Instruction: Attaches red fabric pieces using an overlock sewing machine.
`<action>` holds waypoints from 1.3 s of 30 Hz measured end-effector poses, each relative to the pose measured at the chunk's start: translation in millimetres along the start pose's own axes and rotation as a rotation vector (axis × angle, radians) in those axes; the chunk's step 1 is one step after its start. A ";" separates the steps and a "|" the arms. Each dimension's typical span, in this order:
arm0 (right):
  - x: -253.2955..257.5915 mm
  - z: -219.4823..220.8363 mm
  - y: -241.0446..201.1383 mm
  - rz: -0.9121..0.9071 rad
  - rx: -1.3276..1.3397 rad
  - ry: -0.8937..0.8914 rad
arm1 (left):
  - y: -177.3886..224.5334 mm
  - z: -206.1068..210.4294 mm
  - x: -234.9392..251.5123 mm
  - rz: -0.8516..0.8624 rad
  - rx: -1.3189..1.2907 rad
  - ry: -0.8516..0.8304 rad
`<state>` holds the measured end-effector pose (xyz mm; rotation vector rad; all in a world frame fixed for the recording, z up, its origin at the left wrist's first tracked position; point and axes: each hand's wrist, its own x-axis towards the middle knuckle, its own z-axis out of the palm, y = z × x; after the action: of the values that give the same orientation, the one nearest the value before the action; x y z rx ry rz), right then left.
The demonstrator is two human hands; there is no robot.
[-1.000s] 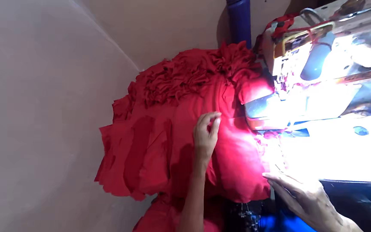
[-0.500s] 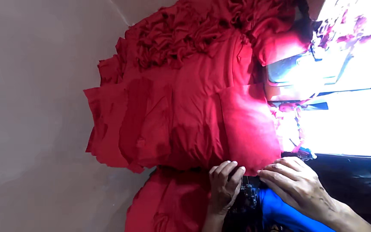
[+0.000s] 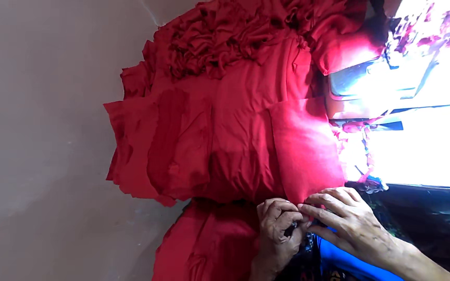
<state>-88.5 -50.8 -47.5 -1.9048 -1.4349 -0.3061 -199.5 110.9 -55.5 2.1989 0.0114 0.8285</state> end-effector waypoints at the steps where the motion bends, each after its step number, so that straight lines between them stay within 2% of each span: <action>1: 2.4 -2.0 0.2 0.008 0.028 0.003 | 3.3 -3.1 3.8 -0.034 -0.043 -0.011; 4: 16.0 -9.7 2.2 0.072 0.117 0.041 | 11.6 -4.3 18.6 -0.070 -0.107 0.074; 7: 34.3 -20.0 8.4 0.251 0.377 0.136 | 15.1 3.0 33.2 -0.016 -0.173 0.183; 9: 46.5 -31.7 11.4 0.347 0.508 0.191 | 16.3 5.3 40.2 -0.013 -0.282 0.168; 12: 58.6 -49.3 8.3 0.388 0.575 0.228 | 17.2 7.6 44.9 -0.058 -0.375 0.125; 14: 60.1 -55.1 0.5 0.462 0.660 0.215 | 18.5 12.2 43.0 -0.038 -0.276 0.183; 17: 50.3 -46.2 -2.0 0.552 0.758 0.182 | 17.7 19.7 43.2 0.082 -0.003 0.240; 20: 41.4 -38.0 3.6 0.538 0.779 0.145 | 11.5 24.5 41.6 0.194 0.138 0.311; 22: 43.1 -40.5 7.1 0.529 0.716 0.173 | 11.5 20.3 37.9 0.240 0.221 0.298; 26: 61.9 -58.0 5.1 0.414 0.416 0.309 | 7.1 19.9 13.6 0.228 0.473 0.105; 29: 76.1 -74.4 -2.2 0.239 0.331 0.402 | 1.9 18.5 7.1 0.190 0.450 -0.016; 31: 80.2 -79.0 -5.7 0.112 0.332 0.457 | 9.2 10.4 20.8 0.123 0.247 -0.058; 33: 80.5 -80.3 -6.9 0.035 0.338 0.478 | 21.2 0.2 49.2 -0.047 -0.076 -0.123; 36: 73.1 -79.0 -6.6 0.013 0.343 0.440 | 32.8 -11.3 110.8 -0.554 -0.508 -0.232; 38: 63.4 -77.2 -3.2 0.006 0.335 0.381 | 19.4 -10.6 143.6 -0.790 -0.528 -0.182; 39: 58.0 -76.4 -1.1 0.007 0.335 0.348 | 7.9 -10.9 153.4 -0.814 -0.445 -0.172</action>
<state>-51.8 -58.7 40.8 -1.5012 -1.1637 -0.3503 -86.7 152.3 40.8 1.6122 0.5453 0.1541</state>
